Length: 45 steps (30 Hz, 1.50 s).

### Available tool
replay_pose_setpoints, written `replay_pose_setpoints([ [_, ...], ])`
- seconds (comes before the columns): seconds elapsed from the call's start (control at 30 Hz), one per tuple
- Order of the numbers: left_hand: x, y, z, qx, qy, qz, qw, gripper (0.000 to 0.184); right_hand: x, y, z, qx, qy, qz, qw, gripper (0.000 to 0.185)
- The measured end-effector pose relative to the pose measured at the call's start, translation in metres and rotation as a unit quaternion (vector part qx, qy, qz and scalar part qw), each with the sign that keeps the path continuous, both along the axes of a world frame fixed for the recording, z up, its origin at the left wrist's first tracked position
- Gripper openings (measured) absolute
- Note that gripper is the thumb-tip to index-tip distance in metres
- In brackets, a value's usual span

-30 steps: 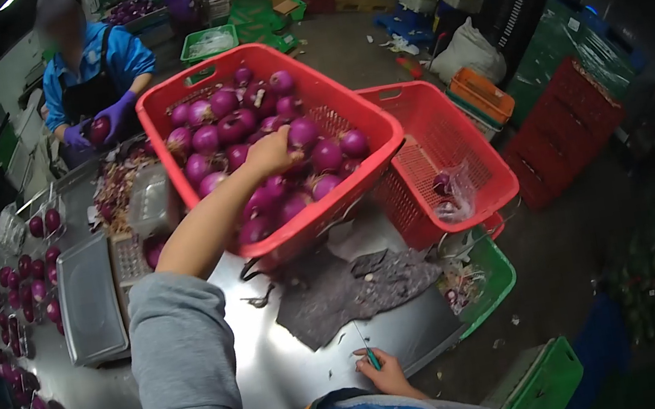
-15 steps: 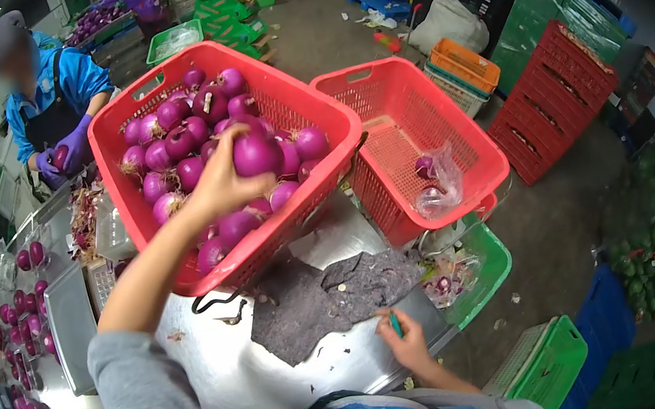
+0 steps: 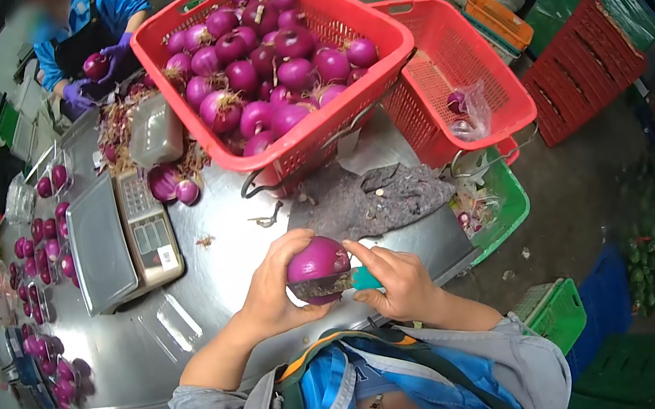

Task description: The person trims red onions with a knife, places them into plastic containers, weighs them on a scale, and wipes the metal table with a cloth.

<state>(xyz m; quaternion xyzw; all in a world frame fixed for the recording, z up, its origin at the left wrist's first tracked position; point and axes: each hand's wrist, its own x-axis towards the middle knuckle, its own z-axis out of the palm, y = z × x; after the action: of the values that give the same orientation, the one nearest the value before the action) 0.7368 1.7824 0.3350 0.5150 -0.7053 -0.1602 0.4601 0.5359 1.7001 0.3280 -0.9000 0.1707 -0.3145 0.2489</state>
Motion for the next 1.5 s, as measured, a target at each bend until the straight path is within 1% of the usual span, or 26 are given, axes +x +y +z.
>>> replay_pose_setpoints([
  [0.07, -0.002, 0.016, -0.001, 0.006, 0.014, 0.005, 1.0, 0.08, -0.003, 0.008, 0.0, 0.0, 0.026, 0.002, 1.0, 0.061],
  [0.17, 0.006, 0.047, -0.002, 0.006, 0.026, -0.022, 0.999, 0.08, -0.015, -0.008, -0.05, 0.004, 0.015, -0.164, 0.986, 0.052],
  [0.2, 0.005, 0.05, -0.011, 0.001, 0.025, -0.021, 0.999, 0.08, -0.012, -0.006, -0.063, -0.001, 0.013, -0.163, 0.987, 0.052],
  [0.23, 0.003, 0.052, -0.024, -0.019, 0.075, -0.02, 0.997, 0.081, -0.008, 0.005, -0.075, 0.369, -0.061, -0.008, 0.927, 0.052],
  [0.27, -0.001, 0.058, -0.033, -0.029, 0.127, -0.022, 0.991, 0.081, -0.005, 0.025, -0.086, 0.684, -0.126, 0.144, 0.704, 0.051],
  [0.3, -0.01, 0.058, -0.035, -0.06, 0.146, -0.03, 0.987, 0.083, 0.006, 0.046, -0.093, 0.793, -0.141, 0.218, 0.551, 0.056],
  [0.4, -0.016, 0.064, -0.046, -0.042, 0.043, 0.116, 0.991, 0.089, 0.031, 0.06, -0.073, 0.729, -0.247, 0.156, 0.619, 0.06],
  [0.43, -0.011, 0.071, -0.038, 0.017, 0.018, 0.127, 0.992, 0.093, 0.038, 0.055, -0.038, 0.61, -0.243, 0.161, 0.737, 0.055],
  [0.47, -0.011, 0.075, -0.039, 0.016, 0.017, 0.128, 0.992, 0.093, 0.041, 0.058, -0.039, 0.61, -0.244, 0.163, 0.736, 0.055],
  [0.5, -0.015, 0.08, -0.044, 0.071, 0.183, 0.104, 0.975, 0.095, 0.042, 0.062, -0.042, 0.518, -0.222, 0.142, 0.814, 0.051],
  [0.53, -0.018, 0.086, -0.048, 0.123, 0.347, 0.079, 0.927, 0.097, 0.043, 0.066, -0.043, 0.419, -0.195, 0.121, 0.879, 0.048],
  [0.6, -0.011, 0.09, -0.049, 0.168, 0.384, 0.078, 0.905, 0.098, 0.045, 0.062, -0.043, 0.395, -0.176, 0.094, 0.897, 0.041],
  [0.67, -0.01, 0.094, -0.051, 0.224, 0.53, 0.027, 0.817, 0.096, 0.041, 0.053, -0.051, 0.486, -0.07, -0.012, 0.871, 0.038],
  [0.7, -0.009, 0.096, -0.056, 0.21, 0.565, 0.004, 0.798, 0.092, 0.041, 0.052, -0.048, 0.381, -0.033, -0.05, 0.923, 0.039],
  [0.73, -0.006, 0.096, -0.057, 0.208, 0.563, 0.005, 0.8, 0.092, 0.039, 0.055, -0.038, 0.38, -0.035, -0.047, 0.923, 0.039],
  [0.8, -0.004, 0.097, -0.057, 0.146, 0.546, 0.033, 0.824, 0.091, 0.03, 0.068, -0.015, 0.135, -0.032, 0.006, 0.99, 0.047],
  [0.83, -0.002, 0.098, -0.057, 0.155, 0.551, 0.043, 0.819, 0.09, 0.027, 0.072, -0.014, 0.078, 0.0, 0.028, 0.997, 0.056],
  [0.93, -0.004, 0.097, -0.053, 0.126, 0.539, 0.026, 0.833, 0.09, 0.029, 0.079, -0.016, 0.053, 0.025, 0.023, 0.998, 0.06],
  [1.17, -0.003, 0.098, -0.053, 0.041, 0.503, -0.073, 0.86, 0.09, 0.023, 0.072, -0.029, -0.006, 0.064, -0.008, 0.998, 0.057],
  [1.2, -0.002, 0.102, -0.054, 0.03, 0.513, -0.095, 0.853, 0.091, 0.021, 0.059, -0.041, 0.174, 0.177, -0.123, 0.961, 0.05],
  [1.23, 0.0, 0.105, -0.053, -0.015, 0.494, -0.128, 0.86, 0.091, 0.02, 0.038, -0.051, 0.206, 0.13, -0.203, 0.948, 0.046],
  [1.27, 0.004, 0.104, -0.048, -0.034, 0.505, -0.141, 0.851, 0.09, 0.009, 0.033, -0.06, 0.219, 0.132, -0.212, 0.943, 0.048],
  [1.33, 0.034, 0.124, -0.086, 0.024, 0.489, 0.049, 0.871, 0.09, 0.007, 0.044, -0.076, 0.254, 0.054, -0.175, 0.95, 0.05],
  [1.4, 0.073, 0.146, -0.086, 0.098, 0.408, 0.286, 0.861, 0.083, 0.001, 0.046, -0.094, 0.319, 0.054, -0.19, 0.927, 0.049],
  [1.43, 0.105, 0.164, -0.108, 0.132, 0.296, 0.378, 0.867, 0.082, 0.0, 0.04, -0.1, 0.376, 0.047, -0.219, 0.899, 0.049],
  [1.5, 0.159, 0.209, -0.166, 0.183, 0.086, 0.511, 0.836, 0.081, -0.009, 0.038, -0.113, 0.374, 0.06, -0.224, 0.898, 0.047],
])
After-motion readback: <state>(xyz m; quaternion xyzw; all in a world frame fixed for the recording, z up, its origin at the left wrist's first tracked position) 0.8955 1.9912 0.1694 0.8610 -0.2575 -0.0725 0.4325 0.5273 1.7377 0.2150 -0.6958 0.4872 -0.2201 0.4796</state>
